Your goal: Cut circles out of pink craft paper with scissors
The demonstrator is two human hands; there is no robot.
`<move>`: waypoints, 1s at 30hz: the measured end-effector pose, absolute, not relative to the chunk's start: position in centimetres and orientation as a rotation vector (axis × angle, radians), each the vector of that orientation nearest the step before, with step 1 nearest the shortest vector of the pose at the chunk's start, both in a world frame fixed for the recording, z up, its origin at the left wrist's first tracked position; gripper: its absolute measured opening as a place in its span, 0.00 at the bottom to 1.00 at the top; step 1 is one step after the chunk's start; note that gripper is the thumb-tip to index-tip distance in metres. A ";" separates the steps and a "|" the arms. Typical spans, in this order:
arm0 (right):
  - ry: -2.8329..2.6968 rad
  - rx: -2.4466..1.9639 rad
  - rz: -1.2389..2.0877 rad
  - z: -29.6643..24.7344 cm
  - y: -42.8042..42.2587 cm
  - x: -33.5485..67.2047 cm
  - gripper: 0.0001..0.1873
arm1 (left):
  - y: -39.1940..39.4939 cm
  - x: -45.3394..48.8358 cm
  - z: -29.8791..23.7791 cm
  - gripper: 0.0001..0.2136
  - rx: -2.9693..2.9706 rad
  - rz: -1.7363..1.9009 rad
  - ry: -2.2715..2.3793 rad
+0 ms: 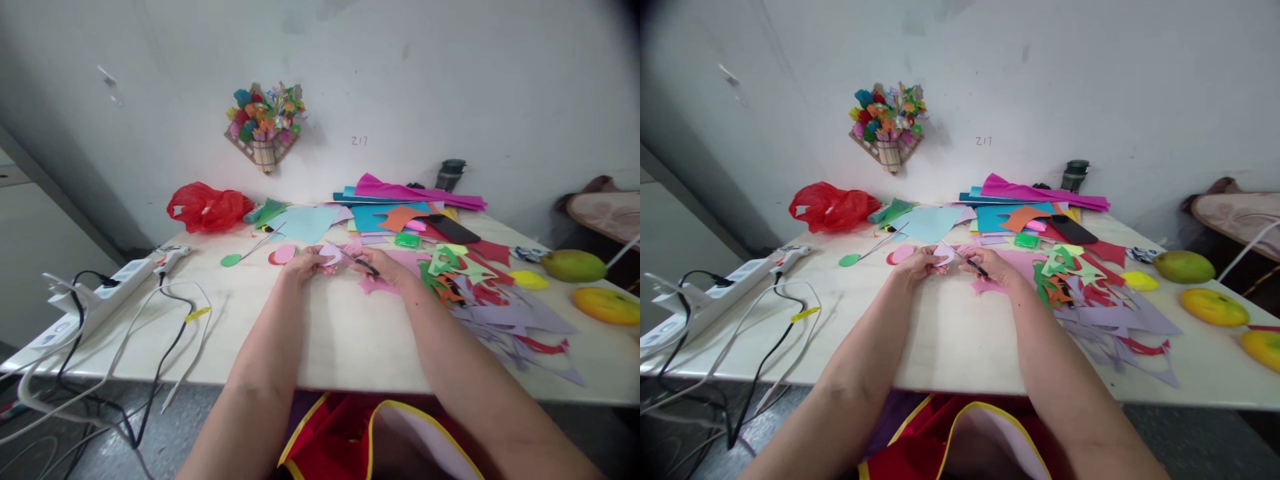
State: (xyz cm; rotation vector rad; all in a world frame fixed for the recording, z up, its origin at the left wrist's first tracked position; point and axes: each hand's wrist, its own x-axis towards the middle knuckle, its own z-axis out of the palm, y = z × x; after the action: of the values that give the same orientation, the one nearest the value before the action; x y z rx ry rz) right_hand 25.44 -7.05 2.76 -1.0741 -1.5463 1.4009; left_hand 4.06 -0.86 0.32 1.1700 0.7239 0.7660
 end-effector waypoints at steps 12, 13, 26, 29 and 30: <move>-1.508 -1.134 1.377 2.9 -7.2 25.3 0.14 | -1.1 3.8 0.8 0.11 1.163 0.753 0.754; -1.503 -1.139 1.372 3.0 -7.2 25.2 0.15 | -1.1 3.8 0.7 0.11 1.162 0.752 0.756; -1.573 -1.126 1.322 2.7 -7.0 25.8 0.14 | -1.0 3.3 0.8 0.14 1.190 0.717 0.733; -1.595 -1.119 1.318 2.6 -7.0 25.9 0.14 | -1.1 3.2 0.8 0.13 1.205 0.705 0.718; -1.599 -1.118 1.314 2.6 -7.0 25.9 0.14 | -1.1 3.2 0.9 0.14 1.207 0.703 0.716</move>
State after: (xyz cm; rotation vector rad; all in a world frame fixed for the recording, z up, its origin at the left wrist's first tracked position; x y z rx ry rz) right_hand 25.91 -6.95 2.61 -1.1184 -1.5991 1.3144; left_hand 3.23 -1.12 0.89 1.2071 0.7158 0.7029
